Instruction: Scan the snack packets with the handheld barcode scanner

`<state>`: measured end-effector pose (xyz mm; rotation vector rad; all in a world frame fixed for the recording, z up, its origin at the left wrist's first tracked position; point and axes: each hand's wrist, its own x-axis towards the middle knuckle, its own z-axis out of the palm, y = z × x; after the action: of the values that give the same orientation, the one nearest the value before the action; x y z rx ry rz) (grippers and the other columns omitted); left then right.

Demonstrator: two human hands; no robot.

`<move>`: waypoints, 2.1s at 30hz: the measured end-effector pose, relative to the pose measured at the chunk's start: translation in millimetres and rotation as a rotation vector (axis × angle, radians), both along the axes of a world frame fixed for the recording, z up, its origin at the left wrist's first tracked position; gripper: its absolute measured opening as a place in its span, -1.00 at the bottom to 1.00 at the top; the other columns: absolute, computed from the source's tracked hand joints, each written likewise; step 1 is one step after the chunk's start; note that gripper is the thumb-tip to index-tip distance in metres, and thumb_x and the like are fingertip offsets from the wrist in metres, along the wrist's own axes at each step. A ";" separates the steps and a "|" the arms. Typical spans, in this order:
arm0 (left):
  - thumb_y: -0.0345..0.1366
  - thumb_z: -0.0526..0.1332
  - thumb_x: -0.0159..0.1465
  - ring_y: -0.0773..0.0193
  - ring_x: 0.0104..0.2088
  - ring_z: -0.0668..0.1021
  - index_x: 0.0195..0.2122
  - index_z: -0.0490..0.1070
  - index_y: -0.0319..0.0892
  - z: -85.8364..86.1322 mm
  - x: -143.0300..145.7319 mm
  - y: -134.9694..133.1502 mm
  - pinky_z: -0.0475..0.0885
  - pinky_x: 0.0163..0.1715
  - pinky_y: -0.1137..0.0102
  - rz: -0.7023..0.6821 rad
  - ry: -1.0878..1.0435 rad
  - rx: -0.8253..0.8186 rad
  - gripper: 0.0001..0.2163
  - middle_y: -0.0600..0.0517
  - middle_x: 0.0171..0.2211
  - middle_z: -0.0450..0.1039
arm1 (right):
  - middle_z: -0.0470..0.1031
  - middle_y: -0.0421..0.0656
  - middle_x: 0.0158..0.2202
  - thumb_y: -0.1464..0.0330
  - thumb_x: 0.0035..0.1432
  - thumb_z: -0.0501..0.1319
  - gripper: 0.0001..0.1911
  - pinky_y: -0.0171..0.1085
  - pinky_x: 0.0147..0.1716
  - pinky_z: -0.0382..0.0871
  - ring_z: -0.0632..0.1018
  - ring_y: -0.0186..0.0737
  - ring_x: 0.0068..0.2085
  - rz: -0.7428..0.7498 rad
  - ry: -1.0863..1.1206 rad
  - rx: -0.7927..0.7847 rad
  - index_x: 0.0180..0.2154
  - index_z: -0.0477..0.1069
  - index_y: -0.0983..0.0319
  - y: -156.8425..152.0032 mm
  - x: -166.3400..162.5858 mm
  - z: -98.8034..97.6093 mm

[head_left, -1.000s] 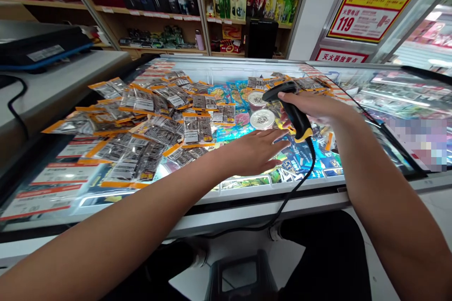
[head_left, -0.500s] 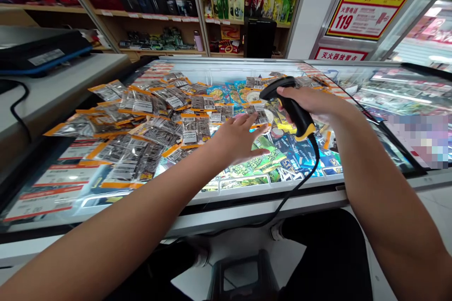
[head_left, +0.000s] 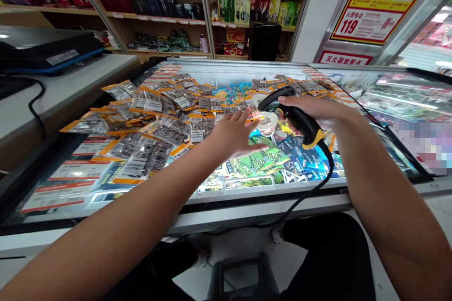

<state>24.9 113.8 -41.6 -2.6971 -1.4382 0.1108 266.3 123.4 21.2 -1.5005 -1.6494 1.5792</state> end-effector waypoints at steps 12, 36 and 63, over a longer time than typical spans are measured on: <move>0.51 -0.17 0.22 -0.18 0.51 -0.03 0.53 -0.07 -0.01 2.3 0.1 1.1 -0.04 0.42 -0.04 0.008 -0.004 -0.005 -0.01 -0.12 0.55 -0.25 | 0.46 -0.04 -0.56 -0.16 0.21 0.27 -0.45 -0.17 -0.60 0.50 0.53 -0.13 -0.52 0.016 0.059 0.039 -0.33 0.50 0.22 13.0 11.7 -8.1; -0.06 0.15 0.44 0.04 0.31 0.36 0.37 0.16 -0.11 5.0 18.4 -20.4 0.33 0.23 0.20 -0.651 -0.261 0.082 -0.47 -0.16 0.38 0.23 | 0.64 -0.05 -0.10 -0.25 0.17 0.18 -0.41 -0.12 0.08 0.51 0.63 0.01 0.05 -0.597 0.513 0.468 -0.25 0.52 0.13 -84.4 37.8 -59.4; -0.04 0.06 0.48 -0.13 0.42 0.15 0.26 0.36 -0.03 12.6 3.5 -4.0 0.09 0.35 -0.15 -0.197 -0.350 0.209 -0.60 -0.08 0.42 0.15 | 0.23 -0.29 -0.55 0.15 0.27 0.29 -0.75 -0.29 -0.54 0.12 0.23 -0.31 -0.55 0.019 0.434 0.104 -0.15 0.38 0.16 -36.6 50.8 -49.4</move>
<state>28.4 109.9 -29.1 -2.7537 -1.1634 -0.5170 317.1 86.8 -28.2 -1.0025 -1.4699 1.6565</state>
